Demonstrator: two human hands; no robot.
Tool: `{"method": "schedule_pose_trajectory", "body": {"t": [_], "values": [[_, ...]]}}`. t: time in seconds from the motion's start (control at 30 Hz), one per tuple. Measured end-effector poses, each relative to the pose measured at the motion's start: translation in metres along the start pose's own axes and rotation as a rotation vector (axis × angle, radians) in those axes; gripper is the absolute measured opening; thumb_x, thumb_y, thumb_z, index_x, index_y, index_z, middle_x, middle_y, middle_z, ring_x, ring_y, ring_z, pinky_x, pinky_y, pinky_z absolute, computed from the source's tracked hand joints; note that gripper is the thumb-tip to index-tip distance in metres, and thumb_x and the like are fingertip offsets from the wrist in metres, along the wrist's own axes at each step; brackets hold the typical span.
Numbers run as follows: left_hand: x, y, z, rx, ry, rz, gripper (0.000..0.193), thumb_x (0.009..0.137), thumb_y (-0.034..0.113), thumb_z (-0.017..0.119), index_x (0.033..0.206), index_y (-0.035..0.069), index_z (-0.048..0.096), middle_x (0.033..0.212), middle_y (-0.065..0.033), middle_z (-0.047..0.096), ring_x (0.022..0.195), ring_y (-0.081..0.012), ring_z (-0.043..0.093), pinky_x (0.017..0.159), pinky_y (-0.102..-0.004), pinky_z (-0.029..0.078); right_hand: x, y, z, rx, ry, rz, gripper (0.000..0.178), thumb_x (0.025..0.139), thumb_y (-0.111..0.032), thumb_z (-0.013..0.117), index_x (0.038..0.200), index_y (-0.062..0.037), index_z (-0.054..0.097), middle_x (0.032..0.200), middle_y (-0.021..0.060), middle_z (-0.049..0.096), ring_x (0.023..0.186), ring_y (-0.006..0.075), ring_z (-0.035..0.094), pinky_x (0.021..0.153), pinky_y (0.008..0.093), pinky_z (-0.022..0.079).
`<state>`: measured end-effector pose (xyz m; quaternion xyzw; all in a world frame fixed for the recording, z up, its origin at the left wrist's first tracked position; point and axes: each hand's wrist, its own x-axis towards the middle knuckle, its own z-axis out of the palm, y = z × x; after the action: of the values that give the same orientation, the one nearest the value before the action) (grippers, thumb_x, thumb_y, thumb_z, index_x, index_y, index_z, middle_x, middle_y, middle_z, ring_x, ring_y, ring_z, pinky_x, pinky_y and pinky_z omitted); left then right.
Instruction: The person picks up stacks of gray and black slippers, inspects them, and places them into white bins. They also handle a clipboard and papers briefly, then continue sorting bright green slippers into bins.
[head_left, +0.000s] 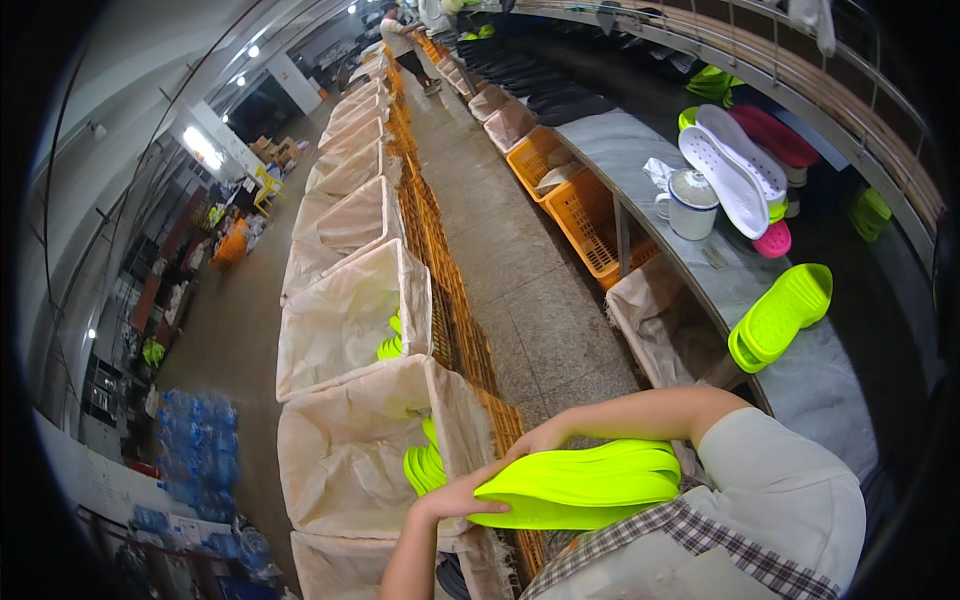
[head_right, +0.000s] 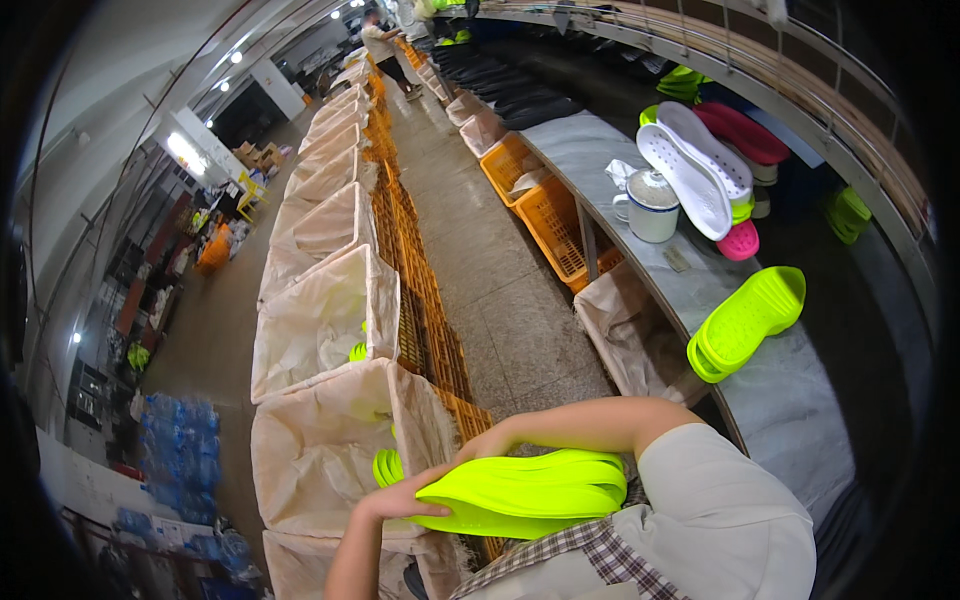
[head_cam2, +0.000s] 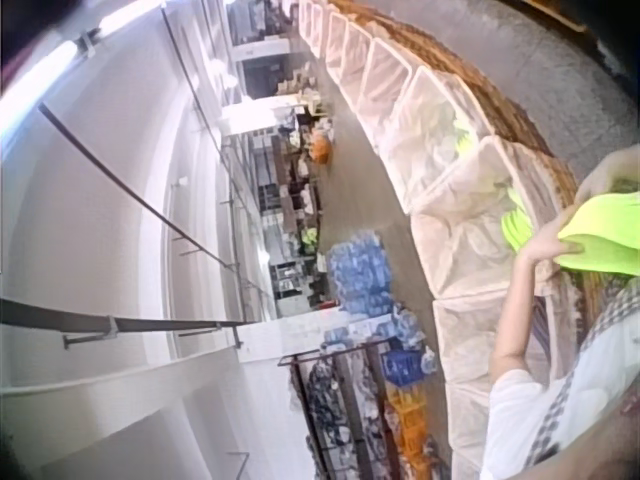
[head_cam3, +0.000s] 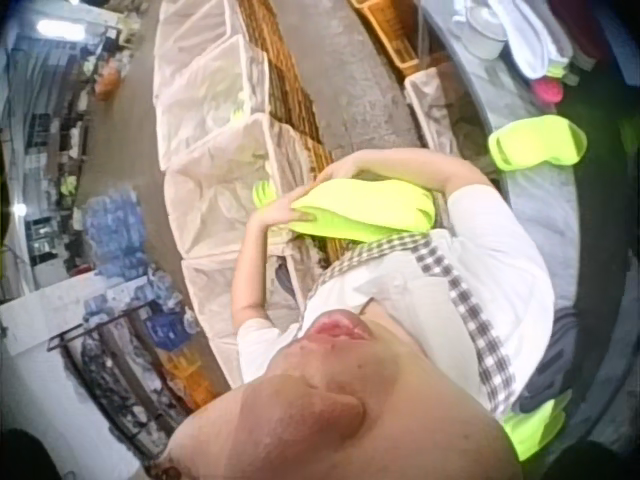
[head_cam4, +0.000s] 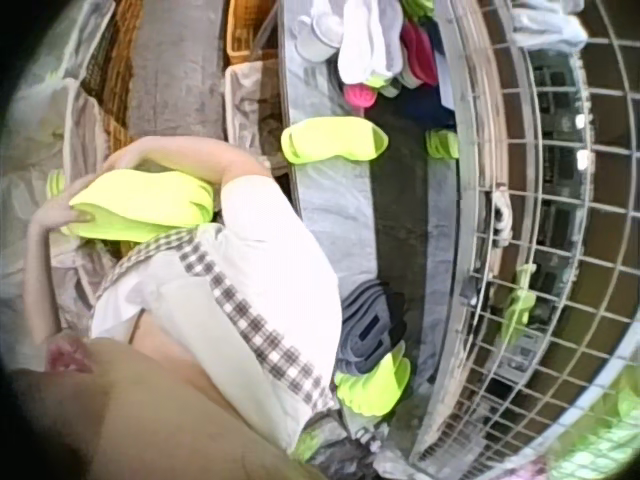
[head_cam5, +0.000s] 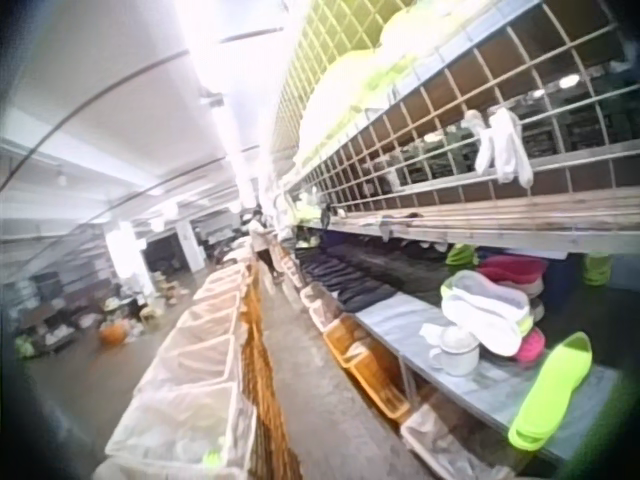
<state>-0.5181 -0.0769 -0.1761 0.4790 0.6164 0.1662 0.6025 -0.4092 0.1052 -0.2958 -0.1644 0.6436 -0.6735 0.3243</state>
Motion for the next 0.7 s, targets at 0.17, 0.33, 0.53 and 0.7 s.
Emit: {"method": "schedule_pose_trajectory", "body": {"t": [0.17, 0.33, 0.53, 0.7], "values": [[-0.018, -0.053, 0.062, -0.468, 0.010, -0.141, 0.088, 0.080, 0.022, 0.070, 0.146, 0.007, 0.014, 0.146, -0.0120, 0.024, 0.134, -0.0198, 0.022, 0.108, -0.0317, 0.020, 0.043, 0.024, 0.026, -0.159, -0.199, 0.095, 0.047, 0.087, -0.033, 0.057, 0.116, 0.0042, 0.052, 0.106, 0.0107, 0.060, 0.093, 0.0182, 0.053, 0.079, 0.0336, 0.043], [-0.022, -0.092, 0.110, -0.884, 0.185, -0.016, 0.073, 0.079, 0.015, 0.069, 0.139, 0.006, 0.028, 0.136, -0.0053, 0.035, 0.127, -0.0177, 0.030, 0.106, -0.0324, 0.024, 0.061, 0.043, 0.033, -0.258, -0.266, 0.225, 0.056, 0.088, -0.038, 0.057, 0.123, 0.0054, 0.047, 0.115, 0.0141, 0.055, 0.099, 0.0199, 0.052, 0.085, 0.0345, 0.044], [-0.036, -0.118, 0.114, -0.649, 0.293, 0.160, 0.071, 0.081, 0.022, 0.069, 0.137, 0.005, 0.028, 0.129, -0.0092, 0.043, 0.121, -0.0182, 0.039, 0.101, -0.0313, 0.032, 0.053, 0.032, 0.018, 0.278, -0.411, 0.619, 0.072, 0.092, -0.051, 0.042, 0.139, 0.0015, 0.028, 0.138, 0.0158, 0.037, 0.124, 0.0251, 0.038, 0.103, 0.0366, 0.032], [-0.052, -0.145, 0.127, -0.793, 0.400, 0.162, 0.071, 0.081, 0.025, 0.069, 0.136, 0.005, 0.028, 0.128, -0.0098, 0.043, 0.121, -0.0181, 0.039, 0.100, -0.0316, 0.032, 0.016, 0.021, -0.014, 0.085, -0.457, 0.832, 0.081, 0.090, -0.063, 0.032, 0.139, 0.0009, 0.030, 0.140, 0.0152, 0.036, 0.127, 0.0272, 0.036, 0.105, 0.0383, 0.028]]}}
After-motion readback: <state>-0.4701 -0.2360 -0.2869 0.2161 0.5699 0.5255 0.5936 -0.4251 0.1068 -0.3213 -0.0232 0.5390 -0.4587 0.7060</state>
